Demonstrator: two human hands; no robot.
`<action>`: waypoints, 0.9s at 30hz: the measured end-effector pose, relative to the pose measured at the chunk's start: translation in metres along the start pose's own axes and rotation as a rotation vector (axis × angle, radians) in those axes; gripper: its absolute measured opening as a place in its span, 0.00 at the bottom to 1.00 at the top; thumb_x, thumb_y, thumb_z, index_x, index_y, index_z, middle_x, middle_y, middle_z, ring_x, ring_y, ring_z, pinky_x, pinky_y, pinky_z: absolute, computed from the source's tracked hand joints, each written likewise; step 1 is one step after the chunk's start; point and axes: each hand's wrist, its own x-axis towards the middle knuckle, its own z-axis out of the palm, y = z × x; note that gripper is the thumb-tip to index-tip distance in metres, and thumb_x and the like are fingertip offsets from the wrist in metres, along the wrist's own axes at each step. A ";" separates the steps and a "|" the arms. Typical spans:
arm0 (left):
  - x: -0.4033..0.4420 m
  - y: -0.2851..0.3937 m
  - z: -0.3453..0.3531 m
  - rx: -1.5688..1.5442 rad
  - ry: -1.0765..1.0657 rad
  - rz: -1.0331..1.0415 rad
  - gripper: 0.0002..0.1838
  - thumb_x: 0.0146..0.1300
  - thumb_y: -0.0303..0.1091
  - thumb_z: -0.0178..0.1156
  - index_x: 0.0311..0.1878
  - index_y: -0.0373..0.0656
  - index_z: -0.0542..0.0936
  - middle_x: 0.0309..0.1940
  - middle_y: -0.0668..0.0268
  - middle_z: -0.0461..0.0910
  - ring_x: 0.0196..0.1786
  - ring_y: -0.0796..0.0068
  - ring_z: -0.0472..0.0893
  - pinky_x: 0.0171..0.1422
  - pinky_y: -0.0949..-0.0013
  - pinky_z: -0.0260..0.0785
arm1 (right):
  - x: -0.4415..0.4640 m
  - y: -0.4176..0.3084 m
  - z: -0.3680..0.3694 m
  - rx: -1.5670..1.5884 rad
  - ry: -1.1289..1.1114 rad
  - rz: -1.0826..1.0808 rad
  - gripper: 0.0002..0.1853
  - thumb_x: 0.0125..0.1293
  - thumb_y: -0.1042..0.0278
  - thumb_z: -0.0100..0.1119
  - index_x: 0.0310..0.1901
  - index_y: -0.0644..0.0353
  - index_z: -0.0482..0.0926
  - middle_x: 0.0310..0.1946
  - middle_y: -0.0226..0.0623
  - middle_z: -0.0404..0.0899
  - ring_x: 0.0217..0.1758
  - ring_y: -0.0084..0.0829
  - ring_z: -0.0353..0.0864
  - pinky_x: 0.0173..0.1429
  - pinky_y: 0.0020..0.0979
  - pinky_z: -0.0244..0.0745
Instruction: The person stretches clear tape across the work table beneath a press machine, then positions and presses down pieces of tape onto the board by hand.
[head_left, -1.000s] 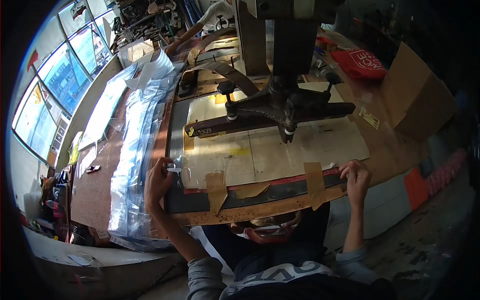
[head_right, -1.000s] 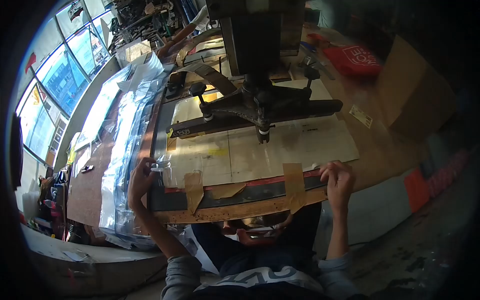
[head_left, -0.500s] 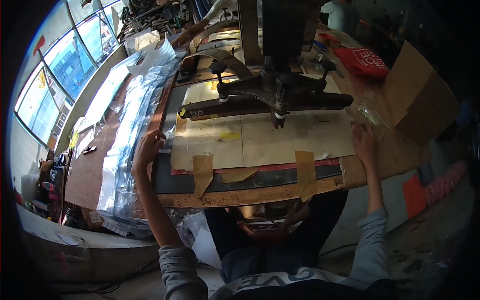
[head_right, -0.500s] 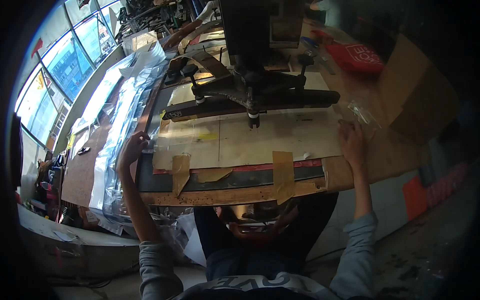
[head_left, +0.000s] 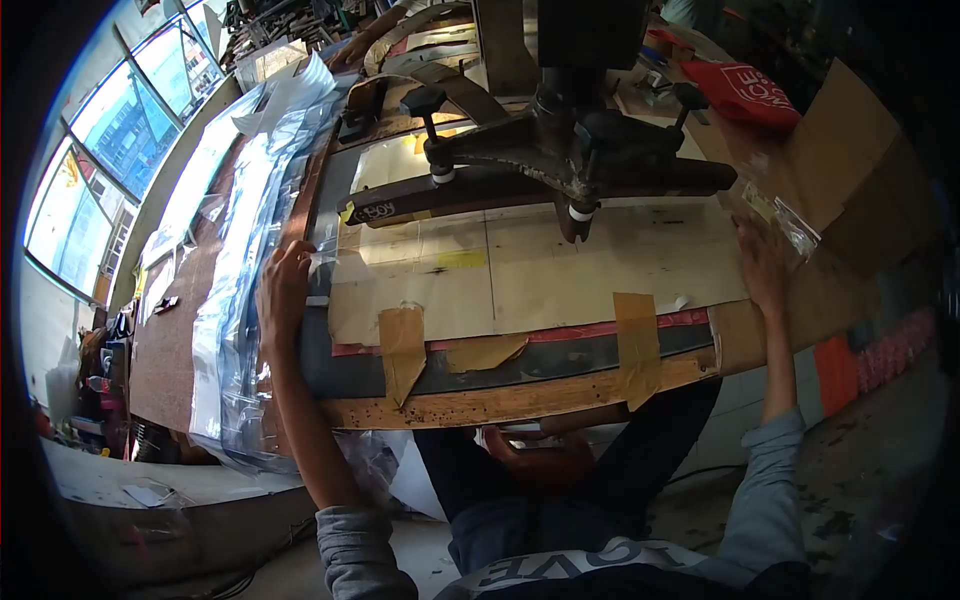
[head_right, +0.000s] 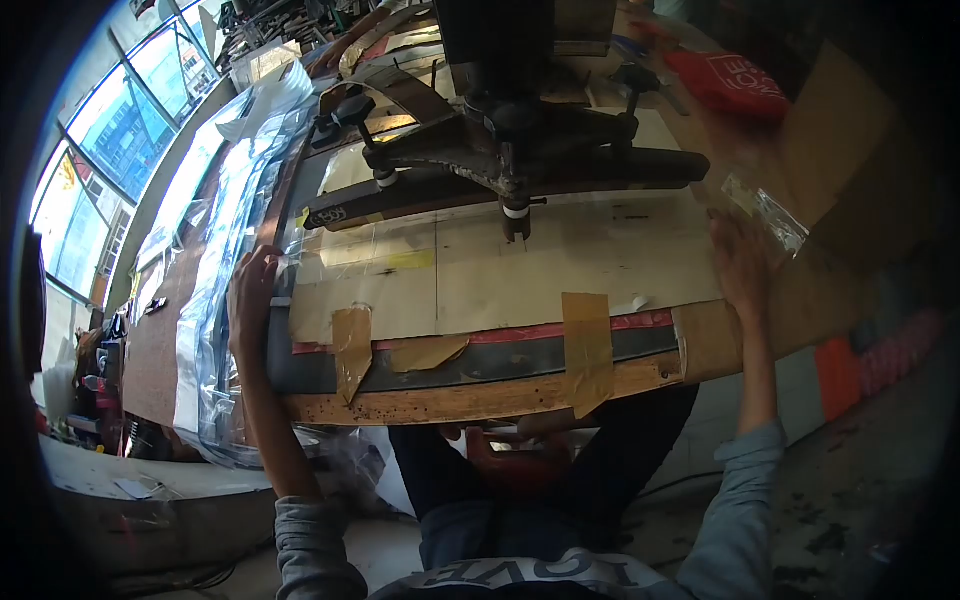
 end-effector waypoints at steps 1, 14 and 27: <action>0.000 0.000 0.003 -0.009 -0.008 0.004 0.07 0.63 0.32 0.56 0.45 0.51 0.77 0.39 0.60 0.78 0.43 0.56 0.78 0.43 0.57 0.69 | 0.000 0.005 0.002 0.003 -0.010 -0.003 0.26 0.71 0.43 0.37 0.63 0.46 0.69 0.65 0.39 0.65 0.72 0.42 0.54 0.75 0.51 0.37; 0.015 0.000 0.025 -0.019 0.049 0.029 0.09 0.63 0.30 0.54 0.46 0.47 0.78 0.39 0.56 0.79 0.41 0.57 0.81 0.44 0.59 0.70 | 0.018 0.010 0.000 -0.156 -0.106 -0.069 0.27 0.71 0.51 0.40 0.68 0.50 0.61 0.68 0.44 0.59 0.73 0.42 0.53 0.76 0.42 0.38; 0.019 0.005 0.030 -0.185 0.125 -0.044 0.07 0.61 0.30 0.59 0.41 0.42 0.80 0.36 0.57 0.81 0.37 0.61 0.83 0.42 0.63 0.72 | 0.030 0.013 0.001 -0.319 -0.194 -0.045 0.27 0.75 0.57 0.26 0.69 0.63 0.53 0.70 0.35 0.56 0.75 0.34 0.47 0.78 0.38 0.33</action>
